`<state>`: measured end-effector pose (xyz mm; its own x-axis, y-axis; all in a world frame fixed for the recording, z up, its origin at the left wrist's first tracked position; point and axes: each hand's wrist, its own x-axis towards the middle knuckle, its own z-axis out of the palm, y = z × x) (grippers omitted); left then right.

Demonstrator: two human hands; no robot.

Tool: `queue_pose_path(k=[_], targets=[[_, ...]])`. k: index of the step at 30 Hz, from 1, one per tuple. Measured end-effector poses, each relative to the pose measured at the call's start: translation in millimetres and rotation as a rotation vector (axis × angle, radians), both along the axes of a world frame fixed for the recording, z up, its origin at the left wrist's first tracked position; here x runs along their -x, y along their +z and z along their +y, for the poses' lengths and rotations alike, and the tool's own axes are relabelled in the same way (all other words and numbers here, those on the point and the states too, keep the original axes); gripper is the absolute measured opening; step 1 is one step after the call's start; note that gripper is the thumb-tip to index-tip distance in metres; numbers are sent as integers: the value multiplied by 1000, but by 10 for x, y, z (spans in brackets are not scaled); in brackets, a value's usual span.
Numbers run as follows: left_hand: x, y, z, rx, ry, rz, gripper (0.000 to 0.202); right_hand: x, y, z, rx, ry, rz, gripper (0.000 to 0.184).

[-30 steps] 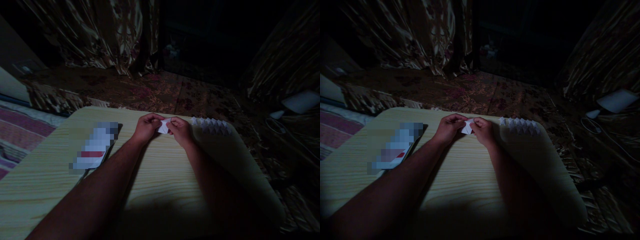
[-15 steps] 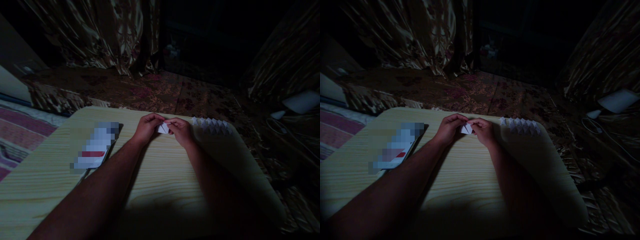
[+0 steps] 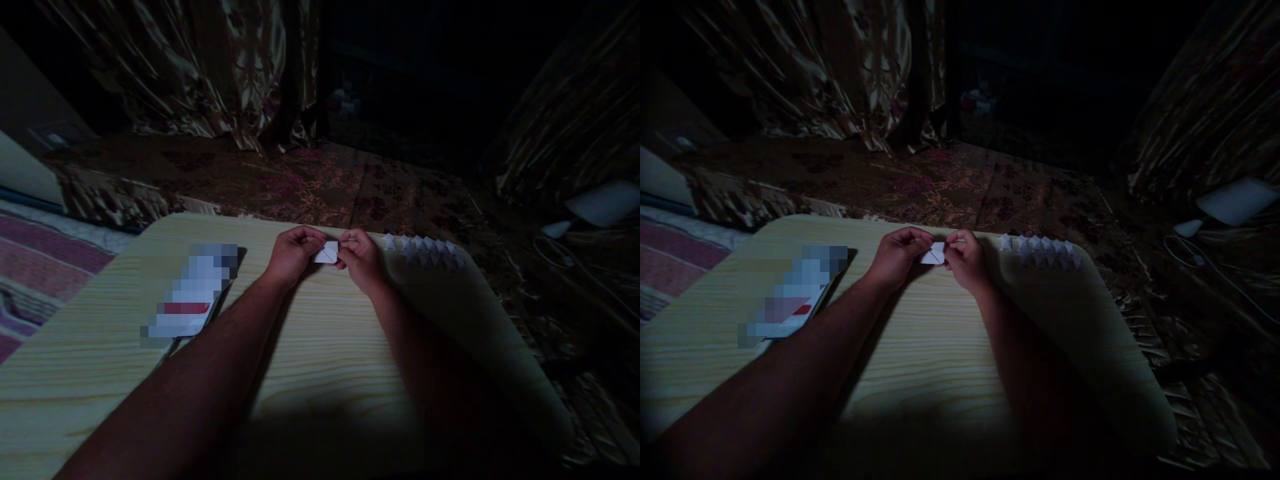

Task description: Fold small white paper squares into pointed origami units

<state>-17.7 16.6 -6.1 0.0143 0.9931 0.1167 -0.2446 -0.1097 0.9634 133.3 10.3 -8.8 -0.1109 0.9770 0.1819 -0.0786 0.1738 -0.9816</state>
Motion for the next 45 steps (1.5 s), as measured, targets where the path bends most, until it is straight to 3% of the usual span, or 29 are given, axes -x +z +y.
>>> queue_pose_path(k=[3, 8, 13, 17, 21, 23, 28, 39, 45], targets=[[-10, 5, 2, -17, 65, -14, 21, -12, 27, -9, 31, 10, 32, 18], [-33, 22, -7, -64, 174, 70, 19, -1, 60, -33, 26, 2, -17, 33], [-27, 13, -9, -87, 201, 129, 20, 27, 6, -9, -9, -64, -95, 26], [-36, 16, -17, -80, 165, 117, 25, 23, -44, 18, -62, -108, -142, 19], [-59, 44, -49, -111, 8, 89, 45, 25, -64, 20, -102, -126, -220, 14], [-58, 46, -57, -132, -28, 130, 44, 27, -62, 13, -115, -113, -238, 14], [-36, 25, -42, -134, -51, 136, 31, 10, -45, 4, -110, -97, -212, 15], [-11, 27, -37, -31, -42, 26, 32, -50, -25, 29, -70, -40, -52, 10], [-16, 27, -34, -10, -5, 13, 31, -42, 12, 19, -9, -50, -23, 18]])
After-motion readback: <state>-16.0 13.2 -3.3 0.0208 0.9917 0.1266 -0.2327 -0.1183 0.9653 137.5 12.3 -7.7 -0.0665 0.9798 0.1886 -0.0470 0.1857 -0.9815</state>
